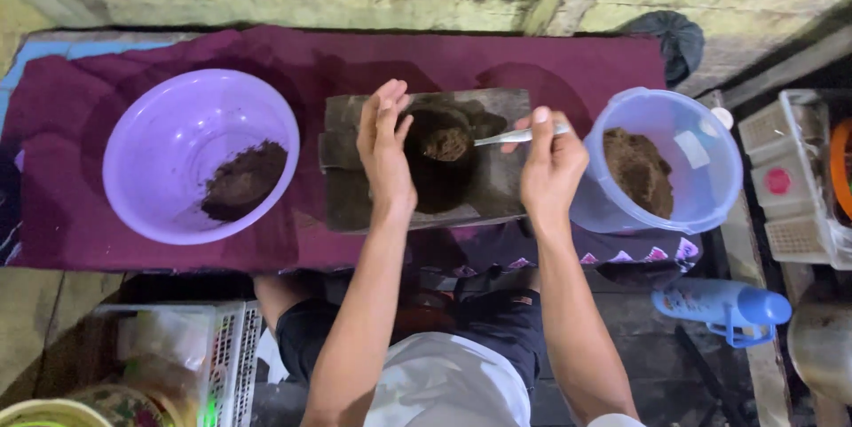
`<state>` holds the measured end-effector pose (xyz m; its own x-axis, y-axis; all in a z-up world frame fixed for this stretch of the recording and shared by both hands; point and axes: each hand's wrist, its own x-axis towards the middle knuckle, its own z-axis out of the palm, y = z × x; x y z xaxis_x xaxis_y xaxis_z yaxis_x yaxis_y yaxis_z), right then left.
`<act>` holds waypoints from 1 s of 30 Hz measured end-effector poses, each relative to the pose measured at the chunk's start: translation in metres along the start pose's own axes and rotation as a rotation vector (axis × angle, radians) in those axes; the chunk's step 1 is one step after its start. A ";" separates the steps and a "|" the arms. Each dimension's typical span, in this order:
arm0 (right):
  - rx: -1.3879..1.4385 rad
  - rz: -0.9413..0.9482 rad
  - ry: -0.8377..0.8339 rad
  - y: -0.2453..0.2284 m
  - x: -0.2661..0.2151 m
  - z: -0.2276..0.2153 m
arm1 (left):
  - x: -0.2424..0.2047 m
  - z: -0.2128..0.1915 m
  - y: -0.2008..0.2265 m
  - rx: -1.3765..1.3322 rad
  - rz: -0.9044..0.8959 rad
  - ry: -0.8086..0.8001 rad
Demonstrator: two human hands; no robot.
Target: Using a spoon to scoop ground powder from a stone mortar and transfer it into a plastic bucket.
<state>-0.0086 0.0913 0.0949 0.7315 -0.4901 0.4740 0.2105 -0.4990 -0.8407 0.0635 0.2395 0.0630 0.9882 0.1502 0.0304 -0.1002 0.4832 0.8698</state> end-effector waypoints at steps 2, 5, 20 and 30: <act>-0.081 -0.084 -0.050 0.010 -0.009 0.008 | 0.000 -0.019 0.017 0.147 0.039 -0.044; -0.184 -0.354 -0.142 0.020 -0.013 0.015 | -0.002 -0.040 0.029 0.340 0.087 -0.105; -0.340 -0.646 -0.303 0.027 -0.041 -0.007 | -0.005 -0.055 0.026 0.309 0.110 -0.061; -0.312 -0.565 -0.366 0.016 -0.042 -0.017 | -0.007 -0.049 0.028 0.320 0.157 -0.039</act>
<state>-0.0476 0.0919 0.0661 0.7472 0.1438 0.6489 0.4645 -0.8113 -0.3551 0.0477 0.2944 0.0627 0.9679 0.1651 0.1896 -0.2161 0.1612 0.9630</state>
